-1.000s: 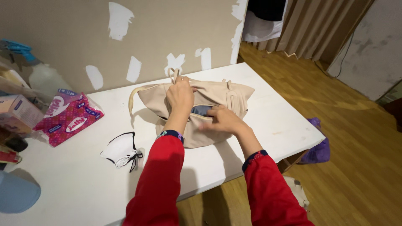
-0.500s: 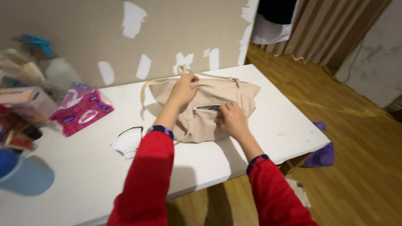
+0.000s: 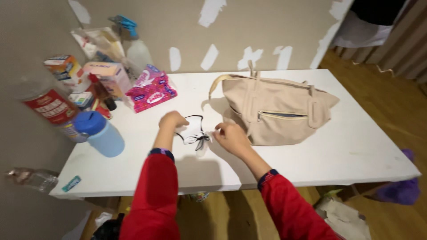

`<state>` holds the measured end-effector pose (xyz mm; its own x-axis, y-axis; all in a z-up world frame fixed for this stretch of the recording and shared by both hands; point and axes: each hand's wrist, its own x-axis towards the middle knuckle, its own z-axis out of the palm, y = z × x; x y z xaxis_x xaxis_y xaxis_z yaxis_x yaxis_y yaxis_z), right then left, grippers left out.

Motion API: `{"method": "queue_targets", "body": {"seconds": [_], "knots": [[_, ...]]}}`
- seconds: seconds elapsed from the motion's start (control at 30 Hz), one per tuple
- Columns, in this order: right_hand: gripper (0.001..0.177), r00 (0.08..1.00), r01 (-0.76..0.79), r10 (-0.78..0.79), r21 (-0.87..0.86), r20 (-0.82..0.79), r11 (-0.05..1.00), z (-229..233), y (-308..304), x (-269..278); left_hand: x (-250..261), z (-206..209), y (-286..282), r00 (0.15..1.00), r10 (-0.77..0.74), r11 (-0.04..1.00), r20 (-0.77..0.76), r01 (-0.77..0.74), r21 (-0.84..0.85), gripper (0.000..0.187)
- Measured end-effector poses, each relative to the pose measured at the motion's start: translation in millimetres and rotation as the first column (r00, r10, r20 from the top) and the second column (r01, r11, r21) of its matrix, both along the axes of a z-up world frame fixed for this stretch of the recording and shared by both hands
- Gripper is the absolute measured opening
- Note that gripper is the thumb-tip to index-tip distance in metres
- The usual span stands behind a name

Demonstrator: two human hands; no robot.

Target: The person packs a beige handbag with daily essentials on a white table. They place a coiled cable, a white face mask, a black face mask, a small plastic case, and a blue water bottle into the bag, then open the bag and remove several bottles, placing them on the table.

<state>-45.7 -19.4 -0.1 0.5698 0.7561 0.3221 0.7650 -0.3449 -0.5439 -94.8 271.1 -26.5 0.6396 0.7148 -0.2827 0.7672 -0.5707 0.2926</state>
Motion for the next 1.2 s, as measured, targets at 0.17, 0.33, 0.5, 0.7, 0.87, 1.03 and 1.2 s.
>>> {"method": "queue_targets", "body": {"seconds": [0.17,0.33,0.5,0.7,0.87,1.03,1.2], "knots": [[0.048,0.995,-0.042,0.044,0.017,-0.086,0.999,-53,45,-7,-29,-20,-32,0.936,0.244,0.968,0.255,-0.251,-0.004,0.077],[0.047,0.999,-0.032,0.032,0.001,-0.028,0.999,-86,54,-1,-26,-27,-45,0.919,0.217,0.966,0.331,-0.250,0.060,0.070],[0.055,0.992,0.007,-0.006,0.008,-0.126,1.000,-97,53,9,-21,-43,-39,0.884,0.088,0.983,0.460,-0.151,0.103,0.030],[0.067,0.978,-0.003,0.043,0.189,-0.206,0.982,-90,51,23,-16,-23,-34,0.875,-0.012,0.988,0.483,-0.065,0.142,0.015],[0.069,0.872,0.078,0.101,0.339,-0.479,0.937,-40,44,18,-17,38,-24,0.751,-0.058,0.997,0.658,0.081,-0.004,0.020],[0.055,0.760,0.237,0.222,0.578,-0.611,0.781,21,24,21,-16,78,-51,0.460,0.014,0.880,0.888,0.416,-0.229,0.020],[0.021,0.710,0.371,0.204,0.605,-0.674,0.705,53,-20,54,7,91,-104,0.383,0.140,0.745,0.913,0.566,-0.352,0.016]]}}
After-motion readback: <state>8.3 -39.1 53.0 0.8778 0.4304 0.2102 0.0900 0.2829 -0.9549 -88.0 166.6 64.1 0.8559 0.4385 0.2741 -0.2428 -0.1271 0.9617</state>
